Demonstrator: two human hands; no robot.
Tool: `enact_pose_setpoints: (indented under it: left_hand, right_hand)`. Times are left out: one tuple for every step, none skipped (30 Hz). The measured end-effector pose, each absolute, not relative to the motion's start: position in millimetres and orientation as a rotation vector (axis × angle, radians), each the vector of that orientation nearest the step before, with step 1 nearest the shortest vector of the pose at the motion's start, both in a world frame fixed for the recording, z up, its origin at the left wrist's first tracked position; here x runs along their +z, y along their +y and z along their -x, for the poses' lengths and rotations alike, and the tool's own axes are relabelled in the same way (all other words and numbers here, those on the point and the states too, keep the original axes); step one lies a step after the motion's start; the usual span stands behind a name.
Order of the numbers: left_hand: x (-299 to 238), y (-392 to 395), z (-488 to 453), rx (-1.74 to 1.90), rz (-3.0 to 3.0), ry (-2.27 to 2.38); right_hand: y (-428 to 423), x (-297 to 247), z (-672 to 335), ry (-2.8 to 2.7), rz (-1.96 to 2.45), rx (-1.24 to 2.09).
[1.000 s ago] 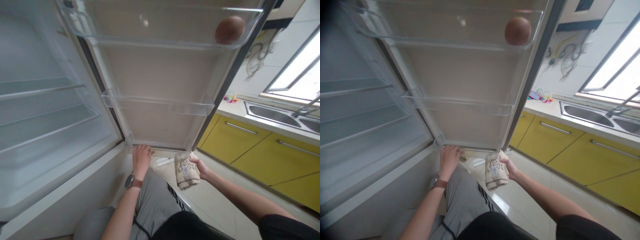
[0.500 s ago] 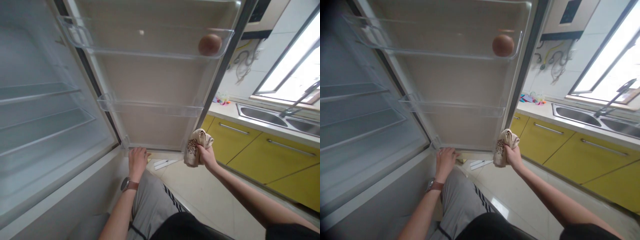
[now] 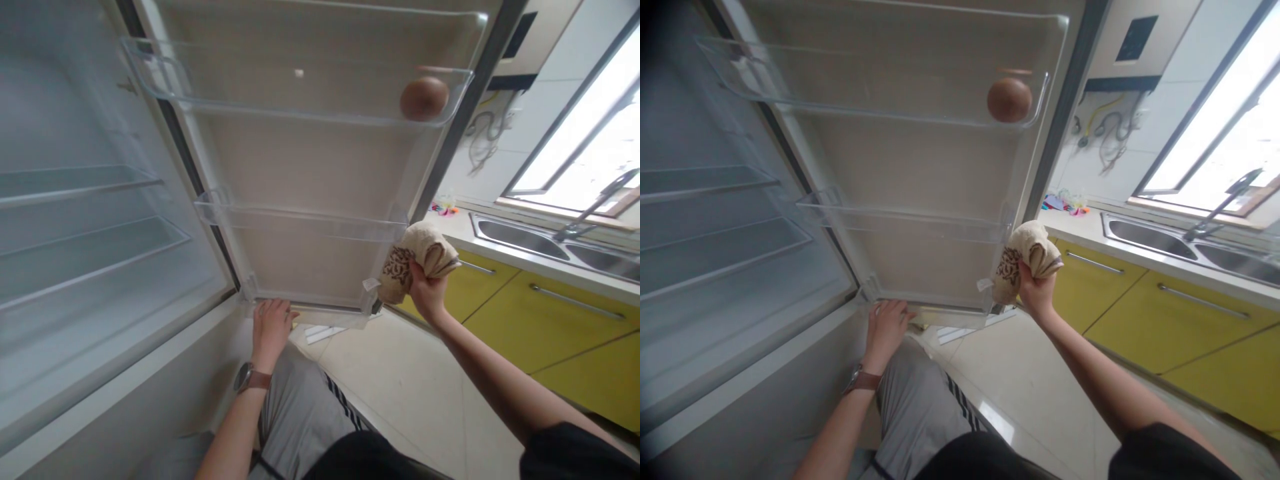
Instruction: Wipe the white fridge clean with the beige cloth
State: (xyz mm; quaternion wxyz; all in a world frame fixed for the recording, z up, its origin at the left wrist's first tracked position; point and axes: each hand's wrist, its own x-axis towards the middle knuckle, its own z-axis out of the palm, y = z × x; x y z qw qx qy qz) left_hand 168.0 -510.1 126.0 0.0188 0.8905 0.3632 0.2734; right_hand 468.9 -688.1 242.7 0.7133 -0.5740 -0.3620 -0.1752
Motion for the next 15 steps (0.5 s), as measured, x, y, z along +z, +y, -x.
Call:
enact_pose_setpoints:
  left_hand:
    - [125.5,-509.8,-167.6,0.846,-2.765,1.126]
    - [125.1,-509.6,-167.3,0.847,-2.764,1.124]
    - [124.9,-509.5,-167.0,0.85,-2.763,1.119]
    - [124.7,-509.4,-166.8,0.856,-2.762,1.114]
    - [124.6,-509.3,-166.5,0.862,-2.761,1.11]
    - [124.6,-509.2,-166.2,0.863,-2.762,1.107]
    - [124.7,-509.2,-165.8,0.859,-2.763,1.104]
    - [124.9,-509.1,-165.4,0.854,-2.764,1.104]
    - [125.1,-509.0,-165.0,0.849,-2.762,1.105]
    - [125.5,-509.0,-164.6,0.844,-2.759,1.106]
    - [125.8,-508.8,-164.1,0.842,-2.753,1.107]
    - [126.0,-508.7,-163.7,0.843,-2.745,1.107]
    - [126.2,-508.5,-163.3,0.843,-2.74,1.107]
    - [126.2,-508.3,-163.1,0.842,-2.736,1.105]
    - [126.2,-508.3,-162.9,0.842,-2.734,1.104]
  right_hand:
    - [-686.5,236.7,-470.0,-0.788,1.268,-0.385]
    - [-685.2,230.4,-471.0,-0.778,1.269,-0.378]
    - [-684.1,224.2,-471.8,-0.767,1.27,-0.37]
    - [-683.2,218.7,-472.4,-0.757,1.272,-0.362]
    - [-682.4,213.8,-472.7,-0.744,1.268,-0.356]
    - [-681.8,209.6,-472.8,-0.73,1.259,-0.351]
    - [-681.2,205.7,-472.7,-0.713,1.244,-0.342]
    - [-680.6,201.8,-472.7,-0.694,1.226,-0.326]
    - [-680.0,197.5,-472.9,-0.673,1.204,-0.305]
    - [-679.5,192.7,-473.3,-0.648,1.181,-0.283]
    - [-678.9,187.2,-474.0,-0.621,1.159,-0.261]
    - [-678.3,181.0,-475.2,-0.595,1.139,-0.242]
    - [-677.8,174.4,-476.6,-0.571,1.121,-0.23]
    - [-677.3,167.3,-478.2,-0.55,1.103,-0.221]
    - [-677.0,160.2,-480.0,-0.535,1.086,-0.209]
